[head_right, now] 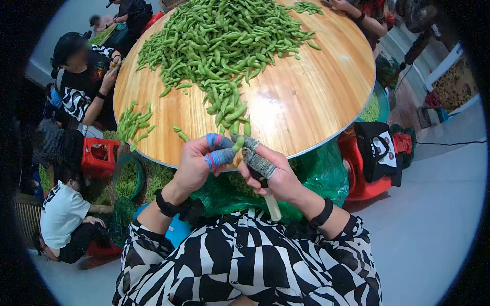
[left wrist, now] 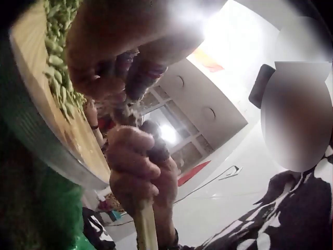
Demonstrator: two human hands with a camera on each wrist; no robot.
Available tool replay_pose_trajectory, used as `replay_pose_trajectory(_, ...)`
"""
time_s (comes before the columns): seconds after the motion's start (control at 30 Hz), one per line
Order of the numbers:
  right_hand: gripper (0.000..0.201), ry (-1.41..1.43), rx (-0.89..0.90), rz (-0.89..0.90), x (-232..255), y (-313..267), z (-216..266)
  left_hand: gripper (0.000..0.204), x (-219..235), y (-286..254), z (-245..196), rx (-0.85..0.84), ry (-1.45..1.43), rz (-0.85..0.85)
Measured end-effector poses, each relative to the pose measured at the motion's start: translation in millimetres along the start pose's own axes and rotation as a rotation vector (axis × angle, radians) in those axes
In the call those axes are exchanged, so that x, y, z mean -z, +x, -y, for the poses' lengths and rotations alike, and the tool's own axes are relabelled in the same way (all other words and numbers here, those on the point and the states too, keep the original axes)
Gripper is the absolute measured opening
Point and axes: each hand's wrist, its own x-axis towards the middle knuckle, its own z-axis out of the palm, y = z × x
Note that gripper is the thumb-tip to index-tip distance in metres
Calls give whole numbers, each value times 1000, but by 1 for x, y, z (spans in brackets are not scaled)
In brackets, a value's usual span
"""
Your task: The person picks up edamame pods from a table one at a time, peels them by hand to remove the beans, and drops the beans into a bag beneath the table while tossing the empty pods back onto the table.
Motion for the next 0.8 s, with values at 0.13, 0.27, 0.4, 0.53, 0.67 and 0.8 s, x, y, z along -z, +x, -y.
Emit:
replay_pose_trajectory(0.13, 34, 222, -34, 85, 2, 0, -4, 10, -2, 1, 4, -28, -45, 21)
replay_pose_trajectory(0.27, 28, 192, 9, 73, -1, -1, -5, 16, 0, -1, 13, -63, 9, 38)
replay_pose_trajectory(0.4, 25, 45, 7, 9, -5, 0, -3, 10, -6, -5, 8, -96, 56, 4)
replay_pose_trajectory(0.53, 22, 89, 25, 35, -1, 4, -4, 17, 1, 0, 17, -71, 19, 29)
replay_pose_trajectory(0.67, 20, 250, -36, 140, 2, 4, -4, 17, 4, 1, 16, 131, -501, 199)
replay_pose_trajectory(0.8, 30, 348, -121, 54, -1, 3, -8, 17, 1, -2, 11, 79, -232, 129)
